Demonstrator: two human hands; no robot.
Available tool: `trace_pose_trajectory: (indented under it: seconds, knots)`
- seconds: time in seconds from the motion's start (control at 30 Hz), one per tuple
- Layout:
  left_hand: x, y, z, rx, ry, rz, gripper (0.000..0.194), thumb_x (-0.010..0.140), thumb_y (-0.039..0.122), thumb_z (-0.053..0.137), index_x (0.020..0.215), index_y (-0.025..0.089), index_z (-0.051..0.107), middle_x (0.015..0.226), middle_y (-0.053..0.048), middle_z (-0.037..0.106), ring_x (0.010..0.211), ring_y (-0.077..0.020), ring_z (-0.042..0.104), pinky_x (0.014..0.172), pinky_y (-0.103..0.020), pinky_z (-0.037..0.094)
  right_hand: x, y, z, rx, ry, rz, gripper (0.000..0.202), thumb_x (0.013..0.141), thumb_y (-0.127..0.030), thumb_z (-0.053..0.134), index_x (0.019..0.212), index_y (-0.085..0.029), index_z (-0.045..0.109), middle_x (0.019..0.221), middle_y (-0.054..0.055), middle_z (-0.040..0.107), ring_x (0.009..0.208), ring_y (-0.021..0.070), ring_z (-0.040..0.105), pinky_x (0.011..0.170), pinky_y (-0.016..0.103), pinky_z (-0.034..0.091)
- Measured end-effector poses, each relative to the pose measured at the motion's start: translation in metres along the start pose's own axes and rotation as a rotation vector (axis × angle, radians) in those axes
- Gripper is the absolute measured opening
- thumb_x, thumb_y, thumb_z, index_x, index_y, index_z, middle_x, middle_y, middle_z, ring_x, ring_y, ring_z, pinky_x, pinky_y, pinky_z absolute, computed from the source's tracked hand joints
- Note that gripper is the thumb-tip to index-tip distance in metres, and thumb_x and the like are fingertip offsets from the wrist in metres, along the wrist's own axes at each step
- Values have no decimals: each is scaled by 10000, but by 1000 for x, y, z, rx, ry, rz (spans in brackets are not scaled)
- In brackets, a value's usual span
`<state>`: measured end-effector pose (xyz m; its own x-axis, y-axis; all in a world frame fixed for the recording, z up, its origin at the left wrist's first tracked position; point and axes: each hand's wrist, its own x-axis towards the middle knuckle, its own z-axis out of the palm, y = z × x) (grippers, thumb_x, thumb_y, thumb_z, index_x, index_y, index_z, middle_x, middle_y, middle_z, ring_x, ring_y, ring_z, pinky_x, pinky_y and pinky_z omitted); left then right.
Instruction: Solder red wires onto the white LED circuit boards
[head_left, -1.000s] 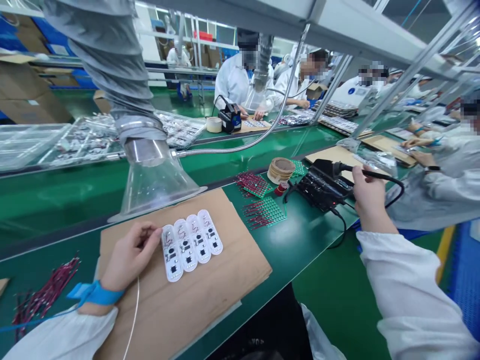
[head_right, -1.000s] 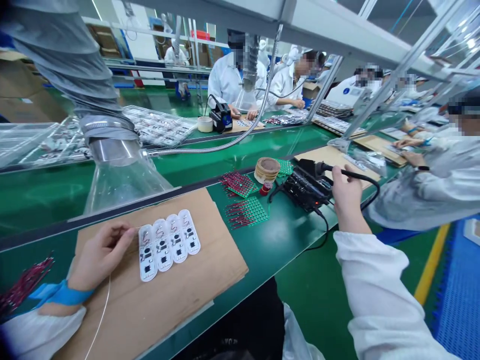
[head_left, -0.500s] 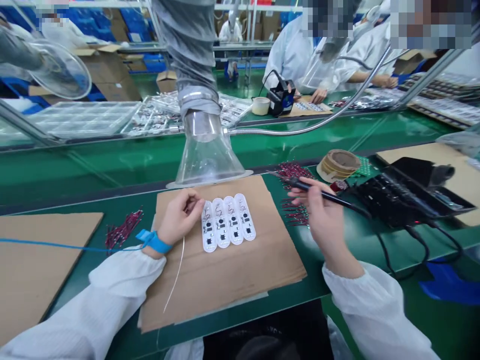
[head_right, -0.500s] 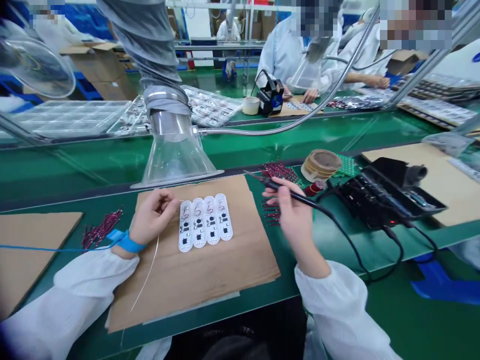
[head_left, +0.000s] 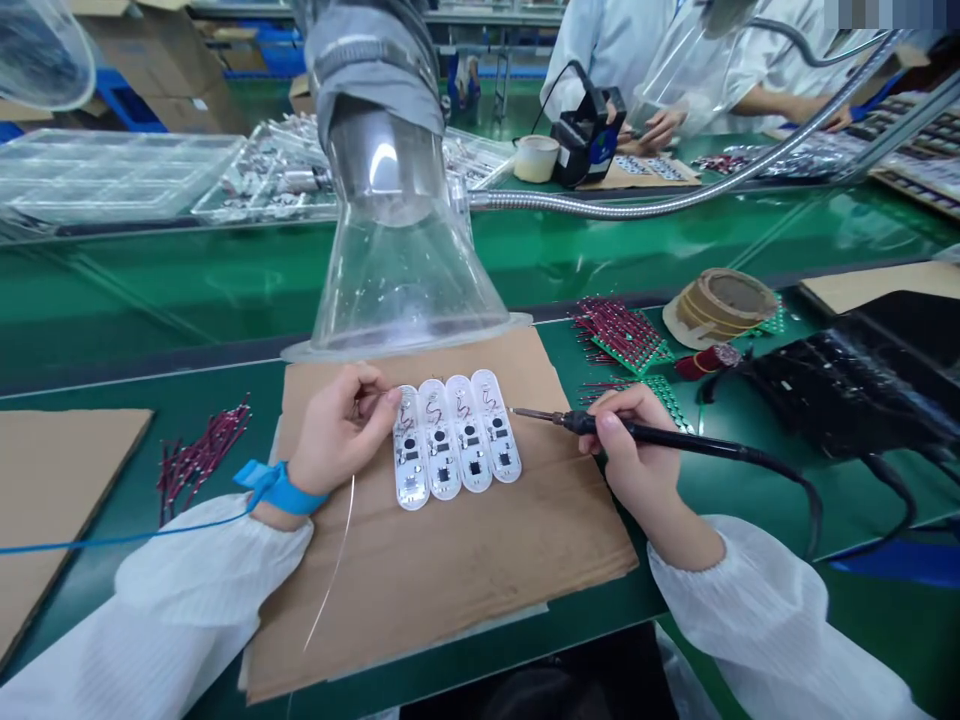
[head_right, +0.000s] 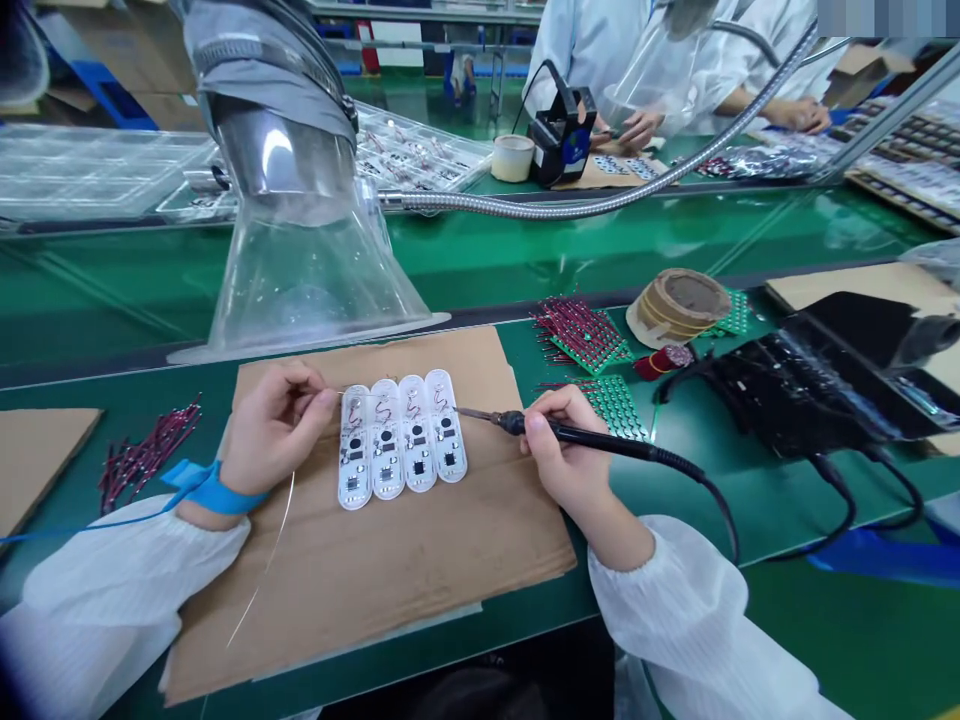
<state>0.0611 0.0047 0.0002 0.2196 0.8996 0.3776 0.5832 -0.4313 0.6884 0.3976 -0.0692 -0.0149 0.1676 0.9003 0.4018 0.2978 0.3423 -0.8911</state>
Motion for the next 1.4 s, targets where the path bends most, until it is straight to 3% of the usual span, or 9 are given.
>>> trace_pose_trajectory:
  seconds: [0.8, 1.0, 1.23, 1.4]
  knots:
    - [2, 3, -1, 21, -33, 154, 64, 975, 207, 637, 917, 216, 611, 659, 80, 443, 531, -99, 417, 524, -243, 359, 0, 8, -2, -103, -114, -52, 119, 1068, -347, 697, 983, -271, 665, 850, -9, 689, 636, 157, 645, 593, 315, 494]
    - [1, -1, 1, -3, -61, 207, 47, 986, 192, 648, 950, 211, 625, 679, 76, 475, 547, -95, 450, 541, -235, 380, -1, 9, -3, -106, -114, -41, 135, 1068, -364, 699, 976, -269, 672, 846, -10, 690, 625, 155, 638, 585, 313, 487]
    - [2, 1, 1, 12, 34, 206, 64, 974, 199, 634, 913, 210, 618, 668, 65, 488, 548, -105, 454, 537, -245, 387, 0, 5, 0, 6, -12, -14, 235, 1095, -404, 680, 915, -259, 633, 748, -34, 629, 572, 140, 593, 546, 301, 439]
    - [3, 2, 1, 5, 39, 195, 66, 958, 195, 634, 899, 211, 612, 662, 67, 473, 541, -105, 443, 531, -249, 379, -2, 5, 2, -8, -76, -7, 230, 1098, -396, 682, 921, -258, 631, 777, -27, 642, 598, 140, 592, 565, 303, 440]
